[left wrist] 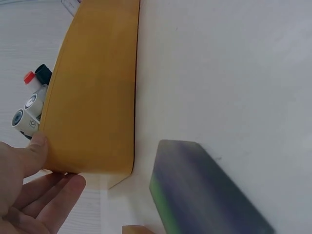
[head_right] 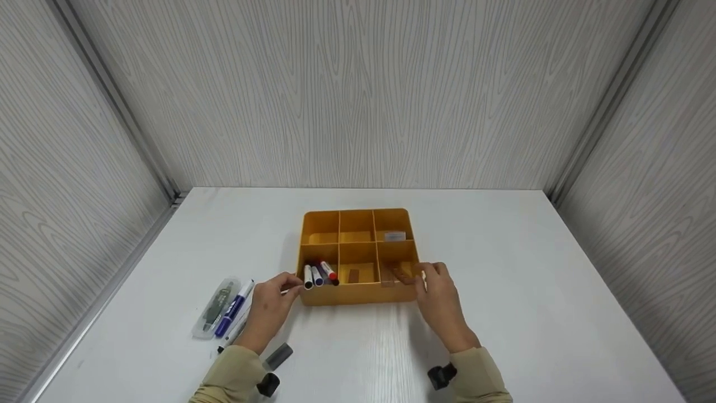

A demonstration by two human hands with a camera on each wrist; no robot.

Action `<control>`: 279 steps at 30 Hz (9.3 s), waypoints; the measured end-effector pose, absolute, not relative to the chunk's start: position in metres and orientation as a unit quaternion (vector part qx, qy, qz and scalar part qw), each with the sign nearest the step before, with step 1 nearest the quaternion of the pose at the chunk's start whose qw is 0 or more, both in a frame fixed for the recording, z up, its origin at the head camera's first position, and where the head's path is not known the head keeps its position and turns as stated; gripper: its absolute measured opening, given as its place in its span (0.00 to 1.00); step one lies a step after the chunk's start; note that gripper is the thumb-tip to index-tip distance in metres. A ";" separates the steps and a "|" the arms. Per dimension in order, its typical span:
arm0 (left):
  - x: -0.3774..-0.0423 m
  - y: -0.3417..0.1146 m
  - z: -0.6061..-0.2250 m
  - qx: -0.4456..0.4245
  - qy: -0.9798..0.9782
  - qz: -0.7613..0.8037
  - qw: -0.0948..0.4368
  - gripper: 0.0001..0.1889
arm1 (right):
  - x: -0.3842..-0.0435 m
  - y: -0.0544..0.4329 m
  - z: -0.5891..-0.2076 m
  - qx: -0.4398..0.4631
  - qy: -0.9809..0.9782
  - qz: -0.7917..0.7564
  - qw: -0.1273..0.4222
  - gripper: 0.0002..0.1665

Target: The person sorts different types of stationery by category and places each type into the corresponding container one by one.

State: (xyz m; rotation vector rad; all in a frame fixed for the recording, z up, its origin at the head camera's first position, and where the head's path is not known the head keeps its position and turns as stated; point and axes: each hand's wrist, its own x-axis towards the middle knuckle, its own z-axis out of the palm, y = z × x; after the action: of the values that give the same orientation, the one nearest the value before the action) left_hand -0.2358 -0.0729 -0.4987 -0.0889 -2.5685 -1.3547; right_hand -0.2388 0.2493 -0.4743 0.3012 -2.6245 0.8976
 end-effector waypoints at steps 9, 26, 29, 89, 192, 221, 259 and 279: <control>-0.236 -0.073 -0.498 -0.030 -0.879 -0.460 0.122 0.02 | -0.246 0.259 -0.484 0.070 -0.913 0.396 0.074 0.18; -0.240 -0.083 -0.499 -0.055 -0.879 -0.454 0.135 0.04 | -0.243 0.258 -0.505 0.147 -0.897 0.379 0.172 0.13; -0.240 -0.083 -0.498 -0.058 -0.880 -0.453 0.129 0.02 | -0.244 0.258 -0.507 0.155 -0.891 0.386 0.183 0.13; -0.175 -0.096 -0.469 -0.327 -0.921 -0.210 -0.029 0.11 | -0.247 0.258 -0.512 0.134 -0.882 0.412 0.188 0.10; -0.271 -0.062 -0.387 -0.274 -0.944 -0.148 0.112 0.08 | -0.253 0.266 -0.518 0.120 -0.882 0.410 0.200 0.11; -0.219 -0.122 -0.470 -0.146 -0.962 -0.210 -0.091 0.25 | -0.254 0.266 -0.517 0.120 -0.870 0.436 0.194 0.09; -0.225 -0.124 -0.496 -0.166 -0.965 -0.191 -0.065 0.12 | -0.254 0.266 -0.518 0.121 -0.869 0.437 0.196 0.10; -0.228 -0.127 -0.478 -0.143 -0.962 -0.228 -0.037 0.10 | -0.254 0.264 -0.518 0.116 -0.876 0.423 0.200 0.11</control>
State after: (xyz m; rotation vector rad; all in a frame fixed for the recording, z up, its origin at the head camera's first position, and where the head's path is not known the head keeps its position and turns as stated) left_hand -0.2281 -0.1273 -0.4776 -0.4609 -3.0958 -0.7339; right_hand -0.2544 0.2644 -0.5178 0.3246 -2.4497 1.1834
